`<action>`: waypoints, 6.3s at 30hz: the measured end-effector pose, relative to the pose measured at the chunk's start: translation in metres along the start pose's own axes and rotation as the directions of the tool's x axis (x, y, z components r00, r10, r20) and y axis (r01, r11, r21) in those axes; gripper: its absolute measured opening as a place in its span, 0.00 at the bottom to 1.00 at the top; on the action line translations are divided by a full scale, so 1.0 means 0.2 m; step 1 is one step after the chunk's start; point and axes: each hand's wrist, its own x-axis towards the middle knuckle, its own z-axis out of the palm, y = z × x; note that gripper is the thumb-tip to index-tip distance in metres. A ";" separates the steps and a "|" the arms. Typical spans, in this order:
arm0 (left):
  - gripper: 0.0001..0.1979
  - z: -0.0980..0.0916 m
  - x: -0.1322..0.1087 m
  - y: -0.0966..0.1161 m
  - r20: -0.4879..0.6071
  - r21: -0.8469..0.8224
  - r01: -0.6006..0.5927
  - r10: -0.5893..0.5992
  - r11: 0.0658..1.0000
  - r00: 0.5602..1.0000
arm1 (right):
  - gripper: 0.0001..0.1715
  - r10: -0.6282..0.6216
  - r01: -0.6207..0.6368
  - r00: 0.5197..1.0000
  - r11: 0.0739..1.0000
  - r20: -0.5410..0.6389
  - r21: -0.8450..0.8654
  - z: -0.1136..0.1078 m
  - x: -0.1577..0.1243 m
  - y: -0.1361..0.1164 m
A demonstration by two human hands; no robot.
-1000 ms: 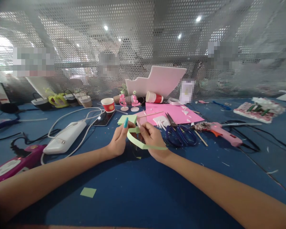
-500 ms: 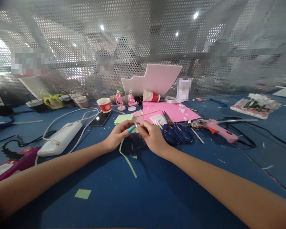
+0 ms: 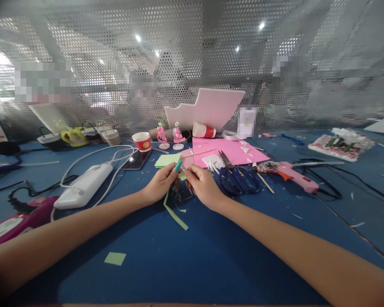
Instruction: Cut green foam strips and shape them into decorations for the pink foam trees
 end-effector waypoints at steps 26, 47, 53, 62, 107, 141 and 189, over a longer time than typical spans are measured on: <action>0.13 0.00 -0.03 0.06 -0.102 0.237 -0.084 0.111 0.968 0.989 | 0.18 -0.136 0.148 0.987 0.978 0.088 -0.145 -0.02 -0.01 0.00; 0.13 -0.01 -0.04 0.05 -0.096 0.243 -0.139 0.166 0.960 0.981 | 0.16 -0.175 0.186 0.976 0.979 0.127 -0.085 -0.04 -0.01 0.02; 0.12 0.00 -0.05 0.05 -0.114 0.268 -0.151 0.187 0.952 0.976 | 0.16 -0.171 0.186 0.981 0.960 0.088 -0.211 -0.04 -0.03 0.00; 0.09 0.00 -0.06 0.06 -0.116 0.276 -0.149 0.187 0.949 0.975 | 0.18 -0.100 0.107 0.992 0.990 0.079 -0.091 -0.02 -0.04 -0.02; 0.17 0.01 -0.06 0.05 -0.162 0.073 -0.165 0.175 0.984 0.971 | 0.19 0.073 -0.062 0.997 0.935 -0.018 0.350 0.07 -0.04 -0.05; 0.12 0.06 -0.04 0.09 -0.327 0.269 -0.300 0.380 0.915 0.865 | 0.23 0.196 -0.182 0.980 0.831 0.030 0.526 0.12 -0.02 -0.04; 0.14 0.06 -0.04 0.04 -0.428 -0.029 -0.154 0.127 0.988 0.895 | 0.24 0.213 -0.201 0.977 0.913 0.006 0.354 0.04 -0.01 -0.03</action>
